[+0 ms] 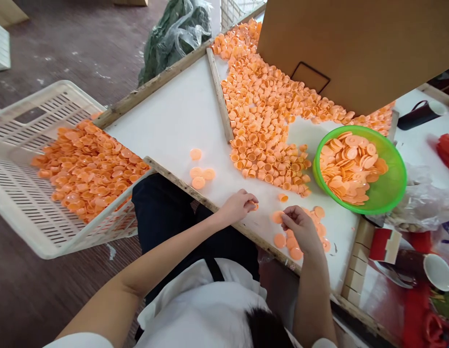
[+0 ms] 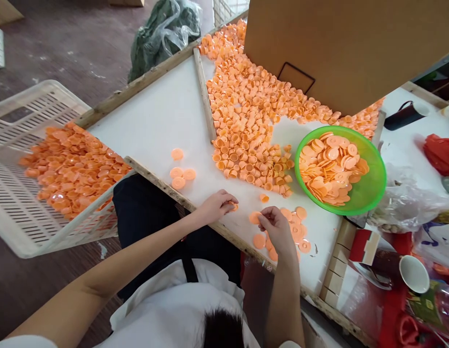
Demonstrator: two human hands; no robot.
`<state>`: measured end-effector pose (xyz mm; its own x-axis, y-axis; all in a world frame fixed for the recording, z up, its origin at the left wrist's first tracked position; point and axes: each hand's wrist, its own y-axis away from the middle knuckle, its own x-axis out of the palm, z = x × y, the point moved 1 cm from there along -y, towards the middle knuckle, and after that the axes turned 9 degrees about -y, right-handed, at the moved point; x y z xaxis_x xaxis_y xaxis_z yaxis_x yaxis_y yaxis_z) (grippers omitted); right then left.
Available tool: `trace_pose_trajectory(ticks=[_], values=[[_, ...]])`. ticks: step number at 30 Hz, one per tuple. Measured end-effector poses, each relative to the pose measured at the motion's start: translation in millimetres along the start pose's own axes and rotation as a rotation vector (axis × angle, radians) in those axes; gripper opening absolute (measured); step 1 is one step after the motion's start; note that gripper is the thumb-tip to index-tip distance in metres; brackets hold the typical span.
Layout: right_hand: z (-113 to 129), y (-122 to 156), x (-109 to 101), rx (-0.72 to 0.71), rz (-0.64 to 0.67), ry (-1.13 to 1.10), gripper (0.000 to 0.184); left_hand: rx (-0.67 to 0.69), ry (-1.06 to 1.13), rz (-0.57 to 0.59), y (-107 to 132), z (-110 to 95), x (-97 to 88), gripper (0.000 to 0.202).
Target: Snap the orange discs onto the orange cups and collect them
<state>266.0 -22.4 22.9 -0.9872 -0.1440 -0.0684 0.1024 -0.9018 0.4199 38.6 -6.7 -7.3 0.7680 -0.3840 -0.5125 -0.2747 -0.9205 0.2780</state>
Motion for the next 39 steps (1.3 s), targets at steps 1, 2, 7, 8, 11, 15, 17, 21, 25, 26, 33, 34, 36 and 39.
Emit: trace_pose_trajectory(ticks=[1, 2, 7, 8, 11, 15, 17, 21, 25, 26, 33, 34, 36, 39], values=[[-5, -2, 7, 0.012, -0.004, -0.035, 0.036, 0.015, -0.044, -0.033, 2, 1, -0.9, 0.020], [-9, -4, 13, 0.026, -0.008, -0.058, 0.038, 0.022, -0.073, -0.051, 3, 2, -1.8, 0.020], [-25, -10, 30, 0.072, -0.046, -0.158, 0.041, 0.010, -0.080, -0.075, 8, 7, -7.3, 0.022], [-25, -11, 33, 0.071, -0.057, -0.173, 0.041, 0.002, -0.065, -0.077, 8, 7, -8.4, 0.022], [-24, -15, 44, 0.061, -0.045, -0.187, 0.040, -0.005, -0.039, -0.068, 7, 5, -10.6, 0.022], [-23, -23, 65, 0.064, 0.003, -0.112, 0.037, 0.000, -0.037, -0.030, 5, 3, -10.6, 0.022], [-24, -27, 71, 0.076, -0.015, -0.023, 0.037, -0.015, -0.023, -0.008, 3, 4, -10.3, 0.020], [-24, -30, 71, 0.099, 0.016, 0.048, 0.036, -0.066, 0.011, 0.033, 1, 5, -10.8, 0.021], [-21, -33, 68, 0.141, 0.054, 0.080, 0.034, -0.107, -0.020, 0.056, -2, 4, -12.5, 0.022], [-20, -34, 68, 0.144, 0.048, 0.104, 0.033, -0.108, -0.033, 0.057, -3, 4, -13.0, 0.021], [-20, -35, 63, 0.122, 0.121, 0.123, 0.032, -0.081, -0.049, 0.080, -8, 9, -14.8, 0.015], [-19, -33, 63, 0.103, 0.144, 0.135, 0.033, -0.078, -0.050, 0.069, -7, 10, -14.1, 0.014], [-17, -30, 64, 0.049, 0.144, 0.220, 0.033, -0.070, -0.052, 0.051, -7, 12, -11.8, 0.015], [-15, -29, 71, -0.009, 0.043, 0.420, 0.031, -0.057, -0.056, 0.039, -5, 13, -8.8, 0.016]])
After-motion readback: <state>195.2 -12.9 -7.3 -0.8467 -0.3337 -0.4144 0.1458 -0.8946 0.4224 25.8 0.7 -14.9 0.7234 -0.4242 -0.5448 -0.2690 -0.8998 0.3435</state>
